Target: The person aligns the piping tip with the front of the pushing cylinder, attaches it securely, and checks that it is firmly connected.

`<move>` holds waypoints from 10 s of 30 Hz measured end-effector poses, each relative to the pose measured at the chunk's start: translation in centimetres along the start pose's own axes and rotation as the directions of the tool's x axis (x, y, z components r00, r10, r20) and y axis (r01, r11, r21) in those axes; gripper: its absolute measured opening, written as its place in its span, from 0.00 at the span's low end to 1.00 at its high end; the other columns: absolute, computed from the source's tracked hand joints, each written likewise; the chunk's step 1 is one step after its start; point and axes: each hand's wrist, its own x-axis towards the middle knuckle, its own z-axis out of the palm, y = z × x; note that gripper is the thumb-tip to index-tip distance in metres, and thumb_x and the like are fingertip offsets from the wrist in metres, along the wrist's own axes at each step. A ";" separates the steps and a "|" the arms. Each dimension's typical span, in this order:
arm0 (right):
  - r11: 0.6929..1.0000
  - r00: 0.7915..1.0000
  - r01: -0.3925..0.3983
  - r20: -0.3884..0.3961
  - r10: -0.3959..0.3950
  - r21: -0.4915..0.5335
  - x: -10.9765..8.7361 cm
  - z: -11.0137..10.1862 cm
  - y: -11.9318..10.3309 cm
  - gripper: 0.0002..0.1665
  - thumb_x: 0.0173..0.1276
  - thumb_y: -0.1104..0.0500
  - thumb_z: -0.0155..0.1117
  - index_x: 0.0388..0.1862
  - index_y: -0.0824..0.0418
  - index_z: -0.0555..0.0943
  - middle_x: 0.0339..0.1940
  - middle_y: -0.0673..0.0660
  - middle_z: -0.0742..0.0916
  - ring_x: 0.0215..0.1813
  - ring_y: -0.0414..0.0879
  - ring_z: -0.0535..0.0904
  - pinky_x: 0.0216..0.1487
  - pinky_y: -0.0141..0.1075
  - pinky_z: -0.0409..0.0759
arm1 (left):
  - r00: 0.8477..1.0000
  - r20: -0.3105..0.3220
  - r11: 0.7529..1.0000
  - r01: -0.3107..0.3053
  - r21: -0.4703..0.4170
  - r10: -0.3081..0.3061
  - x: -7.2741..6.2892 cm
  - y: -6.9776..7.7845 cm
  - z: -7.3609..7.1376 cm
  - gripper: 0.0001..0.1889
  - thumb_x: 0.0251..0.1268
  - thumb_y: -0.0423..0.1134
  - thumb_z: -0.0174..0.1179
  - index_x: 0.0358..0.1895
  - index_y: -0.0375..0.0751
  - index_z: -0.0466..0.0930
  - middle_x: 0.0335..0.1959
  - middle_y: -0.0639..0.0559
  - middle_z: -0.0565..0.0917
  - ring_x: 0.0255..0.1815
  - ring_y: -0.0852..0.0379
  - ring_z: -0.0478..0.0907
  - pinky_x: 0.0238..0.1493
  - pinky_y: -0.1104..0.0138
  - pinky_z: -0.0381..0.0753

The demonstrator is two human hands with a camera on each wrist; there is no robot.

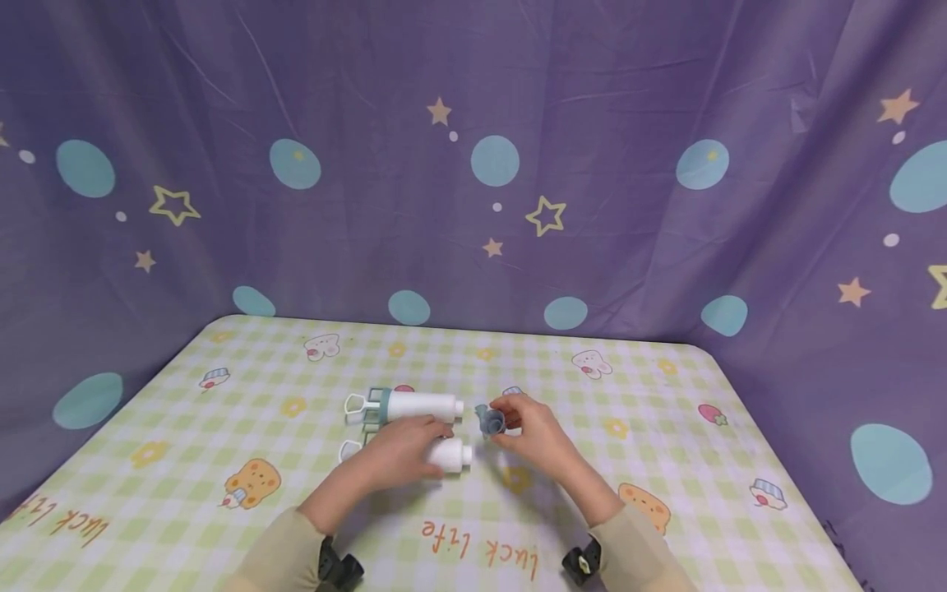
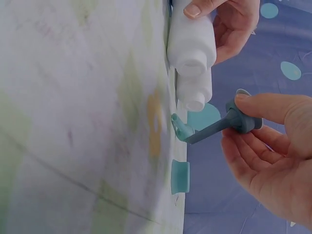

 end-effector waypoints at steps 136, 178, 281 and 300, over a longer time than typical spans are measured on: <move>0.992 0.992 0.114 0.041 -0.116 0.052 -0.3 0.8 0.3 0.20 0.58 0.54 0.66 0.49 0.52 0.74 0.42 0.46 0.82 0.44 0.41 0.78 0.47 0.39 0.76 | 0.976 -0.214 0.997 -0.052 -0.062 0.038 0.2 0.5 -1.4 0.25 0.48 0.47 0.68 0.53 0.50 0.76 0.45 0.56 0.78 0.44 0.57 0.76 0.42 0.64 0.74; 0.974 0.973 0.227 0.043 -0.226 -0.016 -0.2 0.1 -0.2 0.23 0.55 0.56 0.69 0.49 0.54 0.74 0.44 0.46 0.80 0.40 0.38 0.77 0.43 0.33 0.77 | 0.981 -0.189 0.998 -0.044 -0.052 0.034 0.0 0.6 -1.6 0.25 0.48 0.46 0.68 0.54 0.51 0.76 0.47 0.57 0.78 0.45 0.57 0.75 0.44 0.63 0.74; 0.986 0.971 0.160 0.190 -0.148 -0.050 -1.0 0.2 0.2 0.16 0.64 0.47 0.58 0.47 0.50 0.71 0.33 0.44 0.79 0.33 0.36 0.75 0.29 0.30 0.75 | 0.987 -0.148 0.997 -0.070 -0.025 0.065 -0.1 1.1 -1.0 0.26 0.45 0.47 0.69 0.53 0.52 0.77 0.47 0.56 0.79 0.45 0.58 0.76 0.47 0.64 0.74; 0.996 0.940 0.088 0.332 -0.072 -0.031 -1.0 0.2 0.6 0.15 0.66 0.45 0.53 0.46 0.51 0.70 0.34 0.44 0.82 0.36 0.36 0.77 0.37 0.32 0.76 | 0.995 -0.060 0.997 -0.078 -0.026 0.076 0.2 1.1 -0.3 0.27 0.43 0.48 0.70 0.52 0.51 0.78 0.47 0.56 0.79 0.44 0.59 0.76 0.47 0.66 0.74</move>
